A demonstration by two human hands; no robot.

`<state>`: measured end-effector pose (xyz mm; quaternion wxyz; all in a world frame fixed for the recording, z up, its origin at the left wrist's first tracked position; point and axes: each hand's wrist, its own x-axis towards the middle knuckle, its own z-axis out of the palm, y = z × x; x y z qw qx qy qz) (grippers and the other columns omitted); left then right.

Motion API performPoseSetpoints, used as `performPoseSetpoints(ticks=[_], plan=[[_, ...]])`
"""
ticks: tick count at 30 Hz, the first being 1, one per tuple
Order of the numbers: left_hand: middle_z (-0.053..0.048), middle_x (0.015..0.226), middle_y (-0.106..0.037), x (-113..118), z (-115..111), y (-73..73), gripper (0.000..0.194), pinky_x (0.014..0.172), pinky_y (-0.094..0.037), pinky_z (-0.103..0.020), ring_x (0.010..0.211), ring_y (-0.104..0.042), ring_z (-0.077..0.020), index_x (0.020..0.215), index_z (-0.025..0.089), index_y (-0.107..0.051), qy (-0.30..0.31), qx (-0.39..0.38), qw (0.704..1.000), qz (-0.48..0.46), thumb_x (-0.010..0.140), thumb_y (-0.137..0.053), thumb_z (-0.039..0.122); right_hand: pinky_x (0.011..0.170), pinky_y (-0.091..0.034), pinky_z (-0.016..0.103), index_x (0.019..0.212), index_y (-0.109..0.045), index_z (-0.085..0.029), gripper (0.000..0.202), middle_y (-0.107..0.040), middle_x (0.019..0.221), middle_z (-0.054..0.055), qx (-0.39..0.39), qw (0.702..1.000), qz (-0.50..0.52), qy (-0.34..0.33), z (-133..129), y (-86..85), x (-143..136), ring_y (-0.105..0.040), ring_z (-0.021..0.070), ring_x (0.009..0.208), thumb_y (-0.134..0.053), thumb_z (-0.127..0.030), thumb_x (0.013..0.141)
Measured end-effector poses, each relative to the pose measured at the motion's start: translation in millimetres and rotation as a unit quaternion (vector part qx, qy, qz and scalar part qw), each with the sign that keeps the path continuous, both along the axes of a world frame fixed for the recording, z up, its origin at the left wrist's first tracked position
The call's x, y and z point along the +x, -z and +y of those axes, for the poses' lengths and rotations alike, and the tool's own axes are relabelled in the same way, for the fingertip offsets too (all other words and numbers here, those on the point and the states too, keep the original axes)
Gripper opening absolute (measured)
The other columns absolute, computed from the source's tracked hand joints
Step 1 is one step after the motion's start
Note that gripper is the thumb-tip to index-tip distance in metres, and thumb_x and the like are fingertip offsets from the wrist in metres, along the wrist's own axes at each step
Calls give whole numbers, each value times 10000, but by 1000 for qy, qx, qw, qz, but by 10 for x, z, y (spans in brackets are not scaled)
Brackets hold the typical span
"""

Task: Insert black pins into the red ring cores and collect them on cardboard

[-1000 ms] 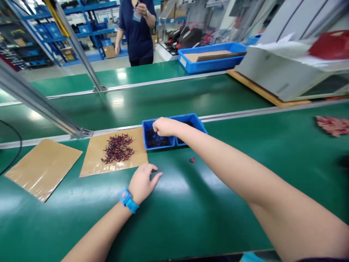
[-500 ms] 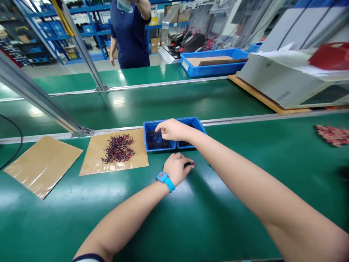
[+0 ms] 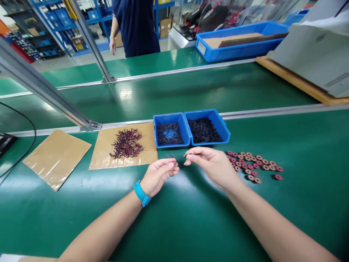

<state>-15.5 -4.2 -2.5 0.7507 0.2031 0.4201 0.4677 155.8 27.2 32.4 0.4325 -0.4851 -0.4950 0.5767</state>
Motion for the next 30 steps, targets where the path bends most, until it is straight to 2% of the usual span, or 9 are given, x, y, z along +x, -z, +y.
performPoseSetpoints(ticks=[5, 9, 15, 23, 30], plan=[[-56, 755, -712, 21, 8, -38, 297, 685, -486, -277, 645, -640, -125, 823, 121, -706, 46, -21, 999, -9, 580, -794, 267, 660, -525, 290, 708, -675, -174, 233, -687, 626, 16, -20, 999, 37, 9, -36, 64, 8, -647, 140, 593, -745, -379, 622], [-28, 686, -688, 6, 1, -31, 290, 643, -474, -267, 586, -603, -100, 805, 130, -709, 42, -20, 999, -7, 578, -794, 288, 649, -535, 300, 720, -674, -167, 252, -691, 623, 24, -34, 999, 34, 1, -27, 74, -6, -654, 147, 598, -737, -394, 629], [-23, 653, -668, 10, 7, -20, 294, 609, -454, -260, 566, -572, -94, 786, 141, -723, 43, -25, 999, -7, 556, -804, 305, 584, -537, 289, 715, -638, -168, 261, -675, 609, 20, -11, 999, 4, 35, -41, 87, -17, -638, 138, 543, -752, -381, 617], [-9, 651, -667, 20, -10, -3, 253, 613, -441, -261, 568, -564, -86, 770, 157, -730, 50, -4, 999, 5, 551, -810, 256, 479, -510, 256, 681, -625, -164, 266, -635, 504, -6, -39, 998, 15, 52, -38, 51, -31, -576, 109, 435, -770, -362, 578], [-7, 670, -674, 24, -12, -3, 247, 611, -429, -265, 567, -551, -83, 764, 166, -732, 52, 8, 998, 24, 544, -813, 245, 460, -498, 249, 661, -628, -166, 233, -624, 487, -11, -45, 997, 13, 61, -46, 21, -49, -560, 104, 421, -767, -331, 573]])
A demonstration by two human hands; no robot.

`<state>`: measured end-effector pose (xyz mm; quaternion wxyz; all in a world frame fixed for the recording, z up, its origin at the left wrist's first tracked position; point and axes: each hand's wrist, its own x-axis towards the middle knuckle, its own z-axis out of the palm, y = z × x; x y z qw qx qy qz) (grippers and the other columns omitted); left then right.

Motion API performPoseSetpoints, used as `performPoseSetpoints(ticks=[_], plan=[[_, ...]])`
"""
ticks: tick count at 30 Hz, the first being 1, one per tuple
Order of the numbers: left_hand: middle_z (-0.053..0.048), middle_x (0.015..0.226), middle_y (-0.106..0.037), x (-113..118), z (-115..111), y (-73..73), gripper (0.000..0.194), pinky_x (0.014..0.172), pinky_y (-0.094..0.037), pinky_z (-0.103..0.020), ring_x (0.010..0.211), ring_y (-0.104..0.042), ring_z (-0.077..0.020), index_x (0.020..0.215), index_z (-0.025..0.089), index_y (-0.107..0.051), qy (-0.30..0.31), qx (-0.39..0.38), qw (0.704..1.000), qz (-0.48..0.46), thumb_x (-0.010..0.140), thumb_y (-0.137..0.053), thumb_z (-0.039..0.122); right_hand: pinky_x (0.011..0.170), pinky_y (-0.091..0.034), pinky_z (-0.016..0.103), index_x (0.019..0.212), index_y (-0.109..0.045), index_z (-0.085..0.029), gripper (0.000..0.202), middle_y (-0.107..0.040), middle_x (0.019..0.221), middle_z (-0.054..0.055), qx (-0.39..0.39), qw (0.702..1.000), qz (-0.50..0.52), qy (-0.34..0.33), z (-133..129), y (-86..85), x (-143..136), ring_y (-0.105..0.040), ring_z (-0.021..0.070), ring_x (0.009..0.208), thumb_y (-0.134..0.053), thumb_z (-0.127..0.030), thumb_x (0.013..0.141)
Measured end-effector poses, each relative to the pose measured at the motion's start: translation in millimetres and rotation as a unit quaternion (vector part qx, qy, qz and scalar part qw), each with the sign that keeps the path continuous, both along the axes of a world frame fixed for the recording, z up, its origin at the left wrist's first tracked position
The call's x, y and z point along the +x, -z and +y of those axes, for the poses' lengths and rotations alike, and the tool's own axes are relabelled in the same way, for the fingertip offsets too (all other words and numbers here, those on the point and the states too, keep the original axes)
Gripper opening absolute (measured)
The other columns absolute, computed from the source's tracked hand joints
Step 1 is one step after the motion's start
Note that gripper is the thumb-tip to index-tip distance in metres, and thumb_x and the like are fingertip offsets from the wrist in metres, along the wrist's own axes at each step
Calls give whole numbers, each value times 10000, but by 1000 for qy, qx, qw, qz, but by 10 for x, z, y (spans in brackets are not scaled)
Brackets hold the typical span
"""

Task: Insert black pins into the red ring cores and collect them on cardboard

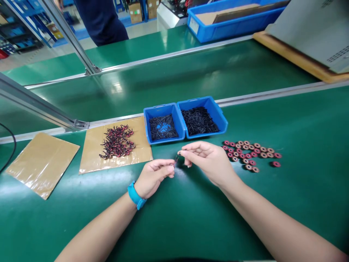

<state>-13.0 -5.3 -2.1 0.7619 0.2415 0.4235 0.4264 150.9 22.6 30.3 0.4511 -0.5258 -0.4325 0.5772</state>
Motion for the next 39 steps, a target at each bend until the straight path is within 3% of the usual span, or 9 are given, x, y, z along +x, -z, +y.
performPoseSetpoints(ticks=[39], plan=[[-10, 618, -662, -4, 11, -13, 244, 572, -433, -233, 534, -550, -74, 763, 154, -742, -4, -17, 1000, -13, 545, -812, 238, 435, -478, 212, 700, -646, -153, 181, -626, 548, -13, -7, 999, -41, -15, -10, -21, 7, -524, 70, 418, -733, -274, 597]])
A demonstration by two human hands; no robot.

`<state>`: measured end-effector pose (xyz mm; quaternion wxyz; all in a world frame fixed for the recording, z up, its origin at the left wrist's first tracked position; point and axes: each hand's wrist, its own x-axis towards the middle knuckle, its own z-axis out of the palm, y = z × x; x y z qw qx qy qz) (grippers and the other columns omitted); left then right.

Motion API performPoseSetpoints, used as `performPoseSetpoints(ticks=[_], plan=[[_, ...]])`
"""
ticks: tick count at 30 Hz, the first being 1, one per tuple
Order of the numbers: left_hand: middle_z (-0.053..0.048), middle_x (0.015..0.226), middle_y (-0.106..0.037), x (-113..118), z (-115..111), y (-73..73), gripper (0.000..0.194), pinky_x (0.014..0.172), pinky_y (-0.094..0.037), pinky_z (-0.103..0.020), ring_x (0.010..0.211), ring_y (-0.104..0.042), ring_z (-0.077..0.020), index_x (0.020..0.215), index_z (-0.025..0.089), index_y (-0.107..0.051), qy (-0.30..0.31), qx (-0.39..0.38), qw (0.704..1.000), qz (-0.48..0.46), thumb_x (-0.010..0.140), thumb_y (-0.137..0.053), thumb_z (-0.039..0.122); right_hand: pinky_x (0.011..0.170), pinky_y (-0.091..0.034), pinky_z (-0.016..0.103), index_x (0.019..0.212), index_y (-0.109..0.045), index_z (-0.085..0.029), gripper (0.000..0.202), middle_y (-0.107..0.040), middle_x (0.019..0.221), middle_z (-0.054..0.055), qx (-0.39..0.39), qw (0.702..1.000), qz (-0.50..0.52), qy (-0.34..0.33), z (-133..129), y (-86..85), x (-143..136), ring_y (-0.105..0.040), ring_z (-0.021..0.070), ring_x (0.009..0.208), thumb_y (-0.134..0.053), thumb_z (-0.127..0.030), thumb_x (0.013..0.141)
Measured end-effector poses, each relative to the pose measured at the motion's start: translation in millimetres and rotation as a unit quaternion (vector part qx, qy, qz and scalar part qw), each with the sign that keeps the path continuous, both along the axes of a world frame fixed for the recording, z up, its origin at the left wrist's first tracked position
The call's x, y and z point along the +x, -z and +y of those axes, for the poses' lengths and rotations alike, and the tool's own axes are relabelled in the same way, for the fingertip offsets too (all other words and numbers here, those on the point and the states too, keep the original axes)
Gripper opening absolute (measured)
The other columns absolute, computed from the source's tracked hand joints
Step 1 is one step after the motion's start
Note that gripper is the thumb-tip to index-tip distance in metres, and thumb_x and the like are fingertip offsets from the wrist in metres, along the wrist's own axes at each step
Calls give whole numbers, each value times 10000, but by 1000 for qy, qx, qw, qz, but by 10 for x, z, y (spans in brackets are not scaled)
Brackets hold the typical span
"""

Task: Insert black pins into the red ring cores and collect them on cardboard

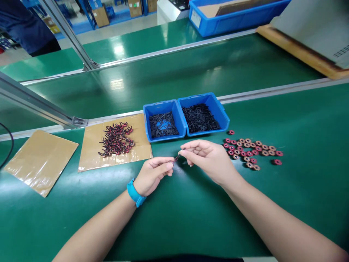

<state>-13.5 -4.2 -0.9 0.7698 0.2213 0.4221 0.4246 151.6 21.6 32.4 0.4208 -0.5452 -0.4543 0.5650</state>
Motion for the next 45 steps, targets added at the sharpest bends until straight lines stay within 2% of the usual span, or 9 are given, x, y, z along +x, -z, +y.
performPoseSetpoints(ticks=[5, 11, 13, 15, 18, 21, 35, 45], plan=[[-10, 625, -669, 0, 1, -13, 246, 570, -432, -227, 537, -550, -71, 758, 155, -743, 2, -1, 1000, -1, 540, -816, 244, 471, -494, 240, 723, -658, -162, 162, -672, 601, 13, 29, 998, -44, -32, -16, 27, 15, -561, 96, 454, -706, -293, 641], [-20, 653, -685, 3, -1, -14, 252, 588, -444, -241, 558, -563, -82, 779, 157, -743, 4, -3, 1000, -6, 552, -812, 240, 695, -532, 333, 777, -696, -200, 145, -731, 876, 64, 127, 976, -125, -122, -50, 39, 61, -668, 182, 750, -598, -307, 769], [-29, 689, -696, 5, -3, -15, 263, 608, -449, -243, 582, -579, -86, 804, 152, -741, 5, -5, 1000, -10, 563, -808, 233, 787, -518, 351, 761, -693, -209, 112, -716, 969, 68, 161, 973, -115, -120, -46, 44, 72, -661, 196, 868, -614, -289, 762], [-37, 722, -703, 8, -6, -16, 276, 627, -453, -249, 603, -590, -92, 823, 147, -738, 6, -9, 1000, -15, 568, -805, 228, 851, -498, 355, 745, -679, -212, 83, -701, 1011, 68, 184, 976, -83, -84, -33, 53, 78, -643, 195, 940, -632, -279, 750], [-45, 751, -707, 11, -13, -17, 271, 647, -454, -266, 619, -595, -100, 833, 149, -735, 6, -13, 1000, -22, 585, -797, 238, 776, -528, 333, 761, -658, -209, 91, -718, 895, 61, 151, 987, -42, -32, -11, 64, 76, -661, 171, 818, -633, -296, 750], [-50, 778, -705, 9, -18, -14, 267, 669, -448, -277, 637, -594, -103, 855, 160, -734, 15, -3, 999, -29, 613, -782, 259, 685, -540, 317, 746, -654, -200, 125, -717, 767, 49, 106, 993, -41, -31, -8, 67, 67, -653, 159, 681, -654, -323, 723], [-48, 754, -682, 3, -13, -17, 291, 678, -432, -271, 638, -561, -94, 886, 157, -736, 29, 13, 999, -31, 632, -769, 295, 706, -528, 348, 806, -689, -186, 181, -722, 772, 49, 109, 987, -109, -50, -23, 68, 62, -661, 180, 703, -622, -336, 730], [-44, 746, -691, 6, -7, -22, 270, 663, -449, -261, 627, -584, -94, 862, 142, -727, 5, -2, 999, -40, 628, -773, 268, 692, -536, 328, 814, -670, -193, 152, -719, 766, 41, 106, 986, -105, -73, -37, 76, 63, -665, 172, 692, -636, -315, 731]])
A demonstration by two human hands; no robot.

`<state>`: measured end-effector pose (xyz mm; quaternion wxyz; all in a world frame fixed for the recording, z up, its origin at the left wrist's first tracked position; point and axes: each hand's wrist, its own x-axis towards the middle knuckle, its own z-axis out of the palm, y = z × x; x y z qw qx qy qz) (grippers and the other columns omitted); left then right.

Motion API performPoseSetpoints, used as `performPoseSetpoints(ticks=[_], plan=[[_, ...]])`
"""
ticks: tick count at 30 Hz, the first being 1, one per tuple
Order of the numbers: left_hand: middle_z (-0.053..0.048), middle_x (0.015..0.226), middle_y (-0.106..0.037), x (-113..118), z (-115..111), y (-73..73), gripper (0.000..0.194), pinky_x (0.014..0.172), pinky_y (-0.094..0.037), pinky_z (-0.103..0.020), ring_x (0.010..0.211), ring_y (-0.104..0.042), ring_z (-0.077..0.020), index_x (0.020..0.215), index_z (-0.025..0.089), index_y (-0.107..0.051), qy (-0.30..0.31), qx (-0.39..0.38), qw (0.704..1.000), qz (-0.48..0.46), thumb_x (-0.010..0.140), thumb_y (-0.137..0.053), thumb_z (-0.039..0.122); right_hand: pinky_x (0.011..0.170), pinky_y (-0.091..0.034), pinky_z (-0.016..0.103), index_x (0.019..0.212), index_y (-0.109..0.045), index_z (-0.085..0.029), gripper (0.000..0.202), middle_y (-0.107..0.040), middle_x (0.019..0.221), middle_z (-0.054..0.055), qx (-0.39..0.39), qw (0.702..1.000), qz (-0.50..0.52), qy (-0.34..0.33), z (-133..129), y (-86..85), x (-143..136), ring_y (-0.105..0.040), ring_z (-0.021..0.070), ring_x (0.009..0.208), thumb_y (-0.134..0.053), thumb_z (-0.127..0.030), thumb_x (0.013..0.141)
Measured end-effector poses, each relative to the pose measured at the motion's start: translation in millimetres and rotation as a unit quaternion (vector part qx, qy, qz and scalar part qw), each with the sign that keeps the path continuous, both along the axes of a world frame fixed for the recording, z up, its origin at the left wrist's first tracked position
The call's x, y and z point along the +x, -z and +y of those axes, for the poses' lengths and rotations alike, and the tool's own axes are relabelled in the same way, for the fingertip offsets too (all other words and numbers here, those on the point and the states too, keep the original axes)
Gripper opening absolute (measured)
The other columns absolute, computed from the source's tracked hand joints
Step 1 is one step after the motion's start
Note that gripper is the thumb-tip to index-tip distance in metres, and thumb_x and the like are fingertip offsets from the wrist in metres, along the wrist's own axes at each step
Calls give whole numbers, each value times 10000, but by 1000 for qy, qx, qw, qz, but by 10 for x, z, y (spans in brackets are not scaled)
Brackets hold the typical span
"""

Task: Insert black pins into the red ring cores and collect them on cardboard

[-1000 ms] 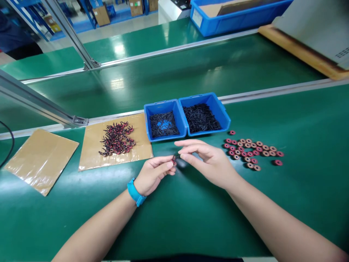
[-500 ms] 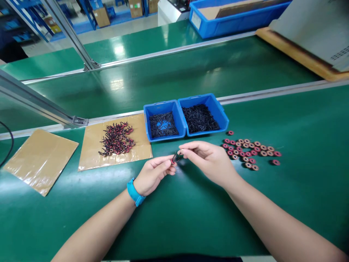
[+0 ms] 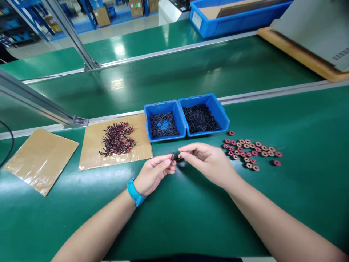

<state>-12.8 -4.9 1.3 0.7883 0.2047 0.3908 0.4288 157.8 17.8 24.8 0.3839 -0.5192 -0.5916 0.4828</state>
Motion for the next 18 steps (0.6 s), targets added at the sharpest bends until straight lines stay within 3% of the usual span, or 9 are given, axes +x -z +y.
performPoseSetpoints(ticks=[6, 11, 18], plan=[[-62, 815, -716, -2, -4, 9, 256, 700, -478, -278, 661, -622, -114, 867, 143, -727, 5, -2, 1000, 9, 635, -768, 243, 730, -537, 322, 1000, -595, -179, 293, -720, 739, 28, -1, 999, 42, 22, -31, 36, -80, -677, 167, 709, -645, -297, 736], [-61, 817, -727, 0, -11, 12, 253, 719, -491, -277, 682, -637, -118, 883, 149, -729, 26, 8, 1000, 13, 647, -760, 234, 754, -532, 327, 1074, -586, -197, 311, -733, 775, 17, 42, 997, -54, 18, -75, 20, -108, -685, 171, 728, -603, -241, 767], [-66, 784, -729, -7, -13, 17, 281, 747, -501, -312, 685, -653, -137, 893, 141, -724, 13, 3, 1000, 23, 633, -769, 238, 855, -501, 357, 1154, -554, -229, 363, -734, 806, 7, 132, 982, -133, -36, -65, -4, -49, -684, 184, 811, -570, -217, 792]])
